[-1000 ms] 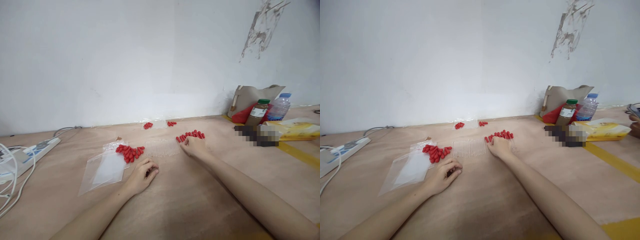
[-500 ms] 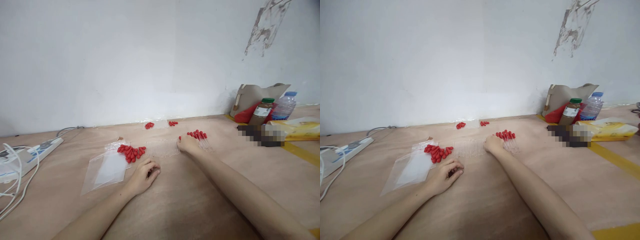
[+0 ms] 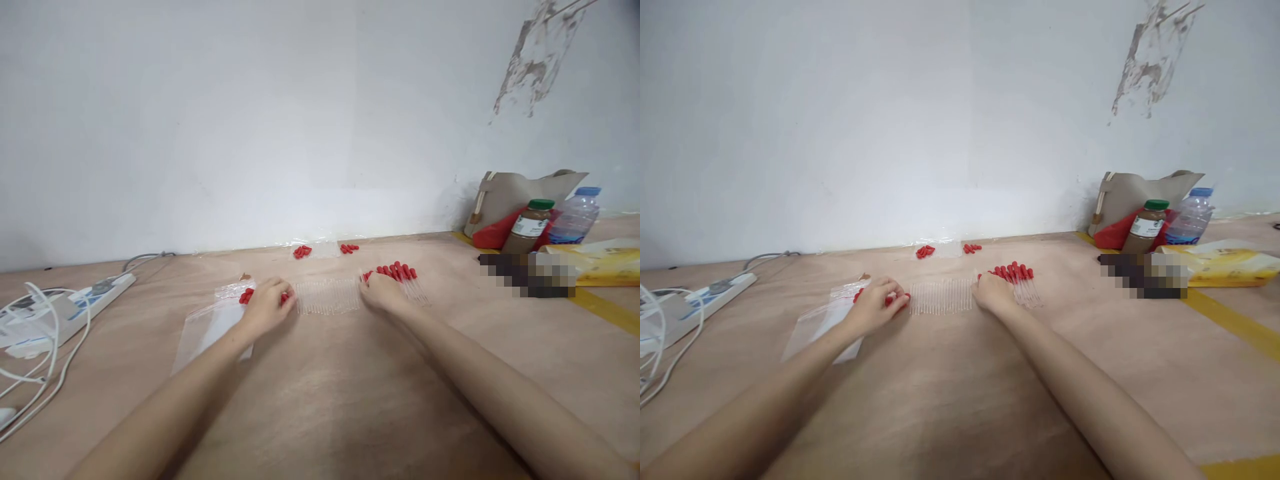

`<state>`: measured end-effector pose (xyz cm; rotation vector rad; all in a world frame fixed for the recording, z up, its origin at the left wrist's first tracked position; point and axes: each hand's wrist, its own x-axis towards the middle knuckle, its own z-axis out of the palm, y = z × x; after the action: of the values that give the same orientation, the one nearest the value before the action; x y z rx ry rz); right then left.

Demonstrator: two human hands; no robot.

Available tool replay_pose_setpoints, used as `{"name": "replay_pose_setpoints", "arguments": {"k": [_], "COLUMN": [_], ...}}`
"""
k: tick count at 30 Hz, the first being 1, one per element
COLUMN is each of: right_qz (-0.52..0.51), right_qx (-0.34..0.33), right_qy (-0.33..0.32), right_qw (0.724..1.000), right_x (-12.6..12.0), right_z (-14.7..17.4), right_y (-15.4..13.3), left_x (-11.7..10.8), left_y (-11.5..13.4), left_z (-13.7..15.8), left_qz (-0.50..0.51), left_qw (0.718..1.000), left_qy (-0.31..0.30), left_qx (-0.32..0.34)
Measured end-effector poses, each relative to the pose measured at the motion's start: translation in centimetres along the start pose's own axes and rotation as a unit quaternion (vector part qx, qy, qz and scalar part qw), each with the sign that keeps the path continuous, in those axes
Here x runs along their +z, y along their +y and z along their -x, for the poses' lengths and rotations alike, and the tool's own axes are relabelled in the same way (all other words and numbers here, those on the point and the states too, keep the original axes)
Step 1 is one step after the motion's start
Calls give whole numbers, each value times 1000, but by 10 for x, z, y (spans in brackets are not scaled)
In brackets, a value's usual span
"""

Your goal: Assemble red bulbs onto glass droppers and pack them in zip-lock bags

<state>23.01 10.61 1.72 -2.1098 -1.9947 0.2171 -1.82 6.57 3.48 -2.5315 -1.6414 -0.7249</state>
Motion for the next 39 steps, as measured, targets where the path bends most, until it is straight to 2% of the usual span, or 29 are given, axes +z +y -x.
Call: {"name": "replay_pose_setpoints", "arguments": {"k": [1, 3, 7, 11, 15, 20, 24, 26, 28, 29, 31, 33, 36, 39], "right_qz": [-8, -39, -121, -191, -216, -219, -235, -239, -241, -245, -262, -278, -234, -156], "right_qx": [-16, -74, -203, -239, -269, -261, -251, -257, -267, -264, -241, -221, -264, -305], "right_qy": [14, 47, 111, 133, 162, 151, 151, 155, 191, 226, 302, 321, 234, 163], "right_qw": [1000, 995, 965, 943, 925, 928, 927, 923, 913, 905, 885, 878, 906, 925], "right_x": [0, 1, 10, 22, 31, 34, 33, 32, 31, 30, 29, 28, 23, 13], "right_z": [6, 19, 45, 62, 64, 60, 60, 62, 64, 65, 68, 71, 75, 80], "right_y": [4, 13, 27, 31, 31, 32, 32, 32, 31, 30, 28, 26, 21, 15], "left_x": [-4, -9, -7, 1, 6, 4, -4, -4, -1, 3, 13, 23, 35, 41], "left_y": [-9, -24, -43, -50, -54, -58, -53, -43, -27, -18, 0, 15, 30, 35], "left_z": [-11, -32, -59, -68, -71, -68, -58, -47, -30, -20, 1, 19, 35, 39], "left_qz": [-9, 1, 32, 57, 77, 111, 146, 161, 189, 213, 349, 430, 488, 475], "left_qw": [999, 996, 984, 968, 961, 967, 981, 984, 981, 976, 936, 901, 863, 865], "left_qy": [-44, -87, -177, -244, -264, -226, -116, -56, -20, -18, -1, -10, -30, -34], "left_qx": [-1, 6, 3, -20, -36, -43, -46, -48, -46, -41, -38, -62, -125, -155]}}
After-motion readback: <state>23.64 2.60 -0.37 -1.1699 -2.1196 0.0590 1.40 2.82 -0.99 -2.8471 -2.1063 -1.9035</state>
